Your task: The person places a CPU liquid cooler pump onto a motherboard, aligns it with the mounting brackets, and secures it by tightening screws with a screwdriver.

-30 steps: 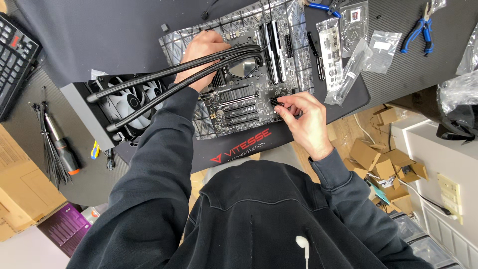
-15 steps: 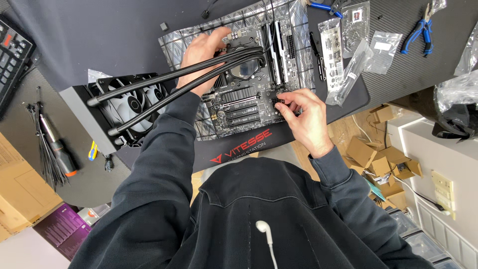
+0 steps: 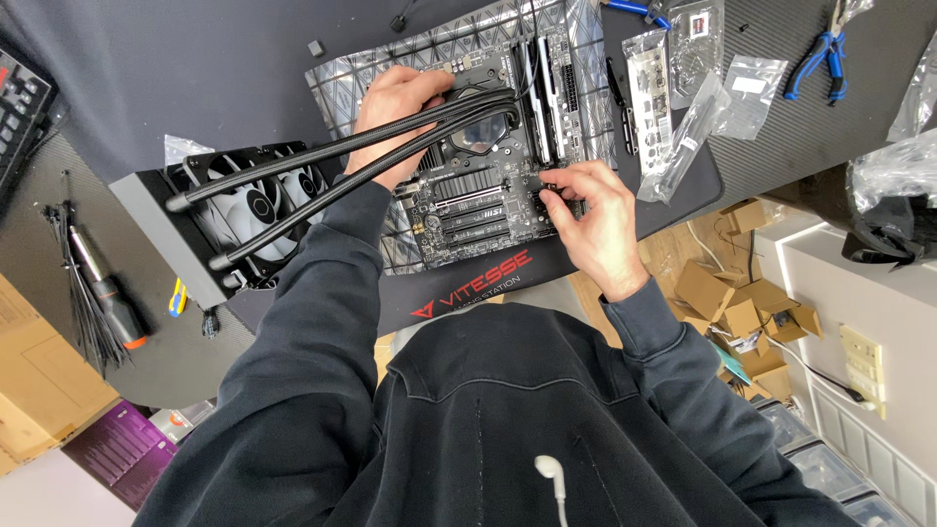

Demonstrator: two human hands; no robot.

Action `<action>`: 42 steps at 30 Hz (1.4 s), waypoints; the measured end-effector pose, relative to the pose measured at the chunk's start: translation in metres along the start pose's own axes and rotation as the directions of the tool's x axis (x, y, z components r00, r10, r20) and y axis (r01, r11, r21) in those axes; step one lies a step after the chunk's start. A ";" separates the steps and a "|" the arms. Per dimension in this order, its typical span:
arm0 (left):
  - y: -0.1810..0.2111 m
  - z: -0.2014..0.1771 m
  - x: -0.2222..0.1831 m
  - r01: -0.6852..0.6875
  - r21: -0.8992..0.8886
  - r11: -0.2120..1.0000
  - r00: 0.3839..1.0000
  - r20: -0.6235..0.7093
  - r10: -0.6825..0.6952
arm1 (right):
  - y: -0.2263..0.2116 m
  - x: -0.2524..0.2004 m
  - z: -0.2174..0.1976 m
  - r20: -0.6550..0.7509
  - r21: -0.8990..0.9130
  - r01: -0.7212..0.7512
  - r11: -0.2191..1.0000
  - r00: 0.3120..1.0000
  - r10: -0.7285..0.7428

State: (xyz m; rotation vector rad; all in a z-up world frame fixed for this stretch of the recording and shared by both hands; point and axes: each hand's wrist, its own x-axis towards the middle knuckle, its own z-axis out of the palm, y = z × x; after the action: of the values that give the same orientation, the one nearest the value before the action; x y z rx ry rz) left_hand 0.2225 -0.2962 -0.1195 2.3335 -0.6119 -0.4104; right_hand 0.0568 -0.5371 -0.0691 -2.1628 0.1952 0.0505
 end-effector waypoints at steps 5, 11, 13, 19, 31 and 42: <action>0.001 0.005 0.004 -0.086 0.041 0.995 0.996 -0.005 0.086 | 0.001 0.007 0.007 -0.018 -0.039 0.085 0.996 0.996 -0.086; -0.017 0.010 0.002 -0.188 0.109 0.976 0.958 -0.199 0.207 | 0.005 0.029 0.016 0.016 -0.125 0.175 0.977 0.985 -0.175; -0.019 0.009 0.001 -0.168 0.108 0.980 0.961 -0.204 0.187 | 0.013 0.036 0.025 0.008 -0.167 0.232 0.958 0.972 -0.234; -0.013 0.006 0.001 -0.204 0.141 0.969 0.967 -0.125 0.222 | 0.022 0.044 0.041 0.001 -0.482 0.253 0.839 0.958 -0.288; -0.021 0.008 0.004 -0.142 0.122 0.982 0.981 -0.118 0.156 | 0.032 0.046 0.048 -0.024 -0.584 0.203 0.786 0.963 -0.267; -0.017 0.006 0.004 -0.143 0.124 0.982 0.985 -0.082 0.153 | 0.036 0.046 0.051 -0.086 -0.524 0.196 0.829 0.956 -0.280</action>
State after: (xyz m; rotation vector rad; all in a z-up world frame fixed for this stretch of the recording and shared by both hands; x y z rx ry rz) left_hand 0.2284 -0.2904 -0.1363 2.3831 -0.7779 -0.2025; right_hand 0.0987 -0.5205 -0.1326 -2.7134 -0.0069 -0.2441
